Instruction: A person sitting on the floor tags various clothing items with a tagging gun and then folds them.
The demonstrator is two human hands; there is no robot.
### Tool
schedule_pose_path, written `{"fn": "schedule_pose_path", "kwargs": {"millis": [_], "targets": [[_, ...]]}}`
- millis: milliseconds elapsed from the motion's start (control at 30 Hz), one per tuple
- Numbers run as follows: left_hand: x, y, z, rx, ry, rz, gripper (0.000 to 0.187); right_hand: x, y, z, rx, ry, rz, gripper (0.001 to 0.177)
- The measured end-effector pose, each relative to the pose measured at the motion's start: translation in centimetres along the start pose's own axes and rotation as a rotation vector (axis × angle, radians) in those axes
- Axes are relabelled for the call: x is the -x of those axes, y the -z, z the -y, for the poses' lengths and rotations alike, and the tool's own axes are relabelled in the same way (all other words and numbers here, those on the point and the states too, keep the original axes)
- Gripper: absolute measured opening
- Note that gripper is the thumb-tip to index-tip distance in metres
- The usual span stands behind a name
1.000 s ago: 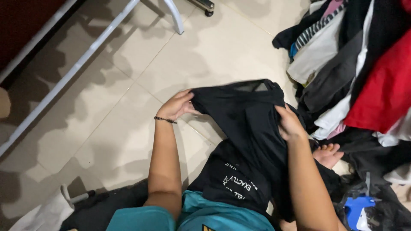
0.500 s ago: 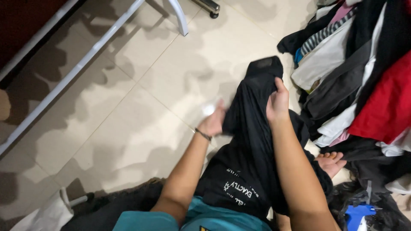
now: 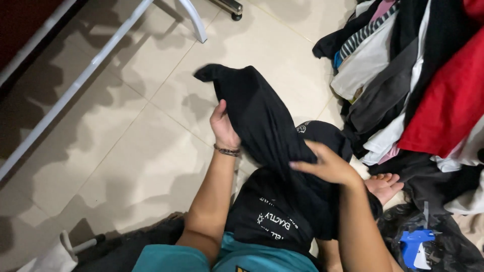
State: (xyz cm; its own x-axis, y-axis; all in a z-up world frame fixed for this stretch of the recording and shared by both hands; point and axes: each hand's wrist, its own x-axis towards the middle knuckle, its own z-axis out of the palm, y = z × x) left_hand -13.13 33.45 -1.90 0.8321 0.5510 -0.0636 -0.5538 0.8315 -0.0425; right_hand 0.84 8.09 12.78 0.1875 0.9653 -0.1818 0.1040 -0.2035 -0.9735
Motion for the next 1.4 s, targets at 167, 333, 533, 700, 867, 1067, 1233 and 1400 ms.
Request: {"fn": "schedule_pose_path", "kwargs": {"millis": [167, 333, 533, 700, 867, 1067, 1233, 1400], "targets": [[0.9, -4.8, 1.3, 0.032, -0.15, -0.231, 0.033, -7.2, -3.1, -6.8, -0.363, 0.173, -0.429, 0.053], [0.4, -9.0, -5.2, -0.051, -0.347, -0.078, 0.048, -14.1, -9.7, -3.8, -1.005, 0.164, -0.503, 0.057], [-0.1, -12.0, -8.0, -0.229, -0.448, 0.029, 0.046, -17.2, -11.5, 0.2, -1.099, -0.139, -0.435, 0.057], [0.8, -8.9, -6.8, -0.191, -0.378, -0.402, 0.046, -10.7, -8.8, -0.4, 0.888, -0.565, 0.405, 0.113], [0.1, -9.9, -5.7, -0.159, -0.325, -0.367, 0.039, -16.2, -11.0, -13.2, 0.405, -0.064, -0.191, 0.042], [-0.4, -14.2, -8.6, -0.218, -0.28, -0.278, 0.04, -17.0, -13.0, 0.3, -0.524, -0.046, -0.086, 0.068], [0.7, -13.5, -8.3, -0.297, -0.114, -0.323, 0.046, -17.6, -10.7, -4.8, -0.34, -0.171, 0.146, 0.053], [0.2, -11.9, -8.8, -0.428, 0.073, -0.384, 0.046, -19.7, -11.2, -14.4, -0.866, -0.272, 0.062, 0.045]]}}
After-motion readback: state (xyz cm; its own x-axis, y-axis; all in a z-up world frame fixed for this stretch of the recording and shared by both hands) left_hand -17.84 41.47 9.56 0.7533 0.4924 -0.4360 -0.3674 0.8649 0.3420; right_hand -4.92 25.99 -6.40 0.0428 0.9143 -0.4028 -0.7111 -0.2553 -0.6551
